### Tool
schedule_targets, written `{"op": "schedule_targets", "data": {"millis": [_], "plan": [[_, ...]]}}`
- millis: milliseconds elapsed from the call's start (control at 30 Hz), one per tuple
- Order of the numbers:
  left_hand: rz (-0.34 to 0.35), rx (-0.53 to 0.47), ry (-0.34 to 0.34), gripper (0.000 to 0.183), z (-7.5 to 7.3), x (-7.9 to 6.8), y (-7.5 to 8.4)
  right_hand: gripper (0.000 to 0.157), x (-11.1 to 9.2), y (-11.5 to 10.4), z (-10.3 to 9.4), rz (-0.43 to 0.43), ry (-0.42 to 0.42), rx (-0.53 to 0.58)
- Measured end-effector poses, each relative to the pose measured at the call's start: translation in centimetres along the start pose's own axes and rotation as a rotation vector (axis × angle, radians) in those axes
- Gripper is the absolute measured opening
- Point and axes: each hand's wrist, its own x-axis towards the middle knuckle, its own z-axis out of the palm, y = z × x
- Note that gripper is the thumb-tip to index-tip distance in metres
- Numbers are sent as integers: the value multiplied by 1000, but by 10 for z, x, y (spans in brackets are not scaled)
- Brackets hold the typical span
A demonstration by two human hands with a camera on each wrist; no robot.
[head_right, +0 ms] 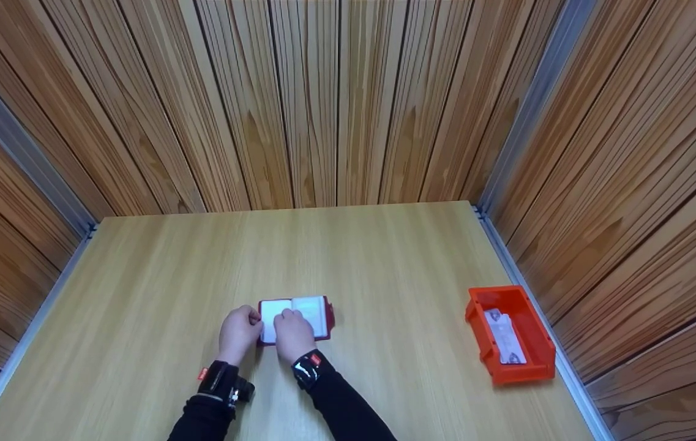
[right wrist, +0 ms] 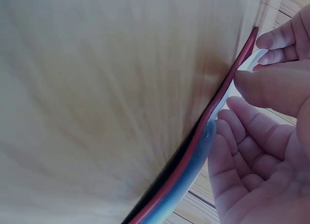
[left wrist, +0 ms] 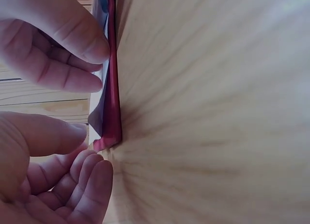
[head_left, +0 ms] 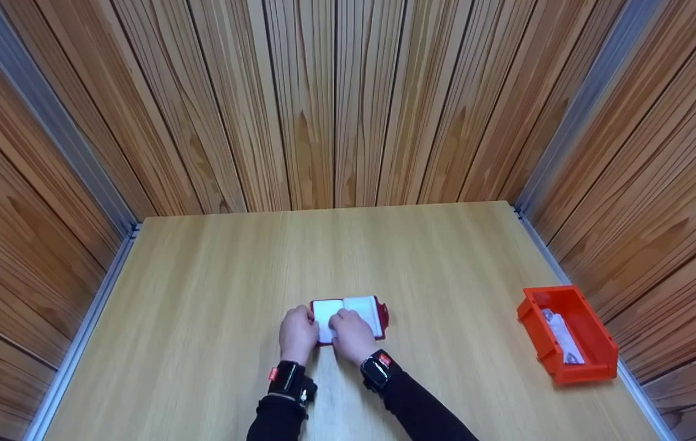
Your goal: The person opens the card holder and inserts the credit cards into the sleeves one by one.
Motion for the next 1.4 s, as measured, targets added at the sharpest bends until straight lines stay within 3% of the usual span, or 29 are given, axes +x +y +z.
{"op": "schedule_targets", "data": {"millis": [400,900,1133,1400], "plan": [[-12,-19,-66,13,0,2,-7,17,1,-2,-1,35,-39,43],[12,-62,-32,12,0,1,-11,19,0,1,-3,3,-44,43],[13,-59,-36,13,-1,1,-12,20,1,1,-8,28,-54,118],[11,-57,-44,11,1,2,-12,19,4,13,-18,66,36,142]]}}
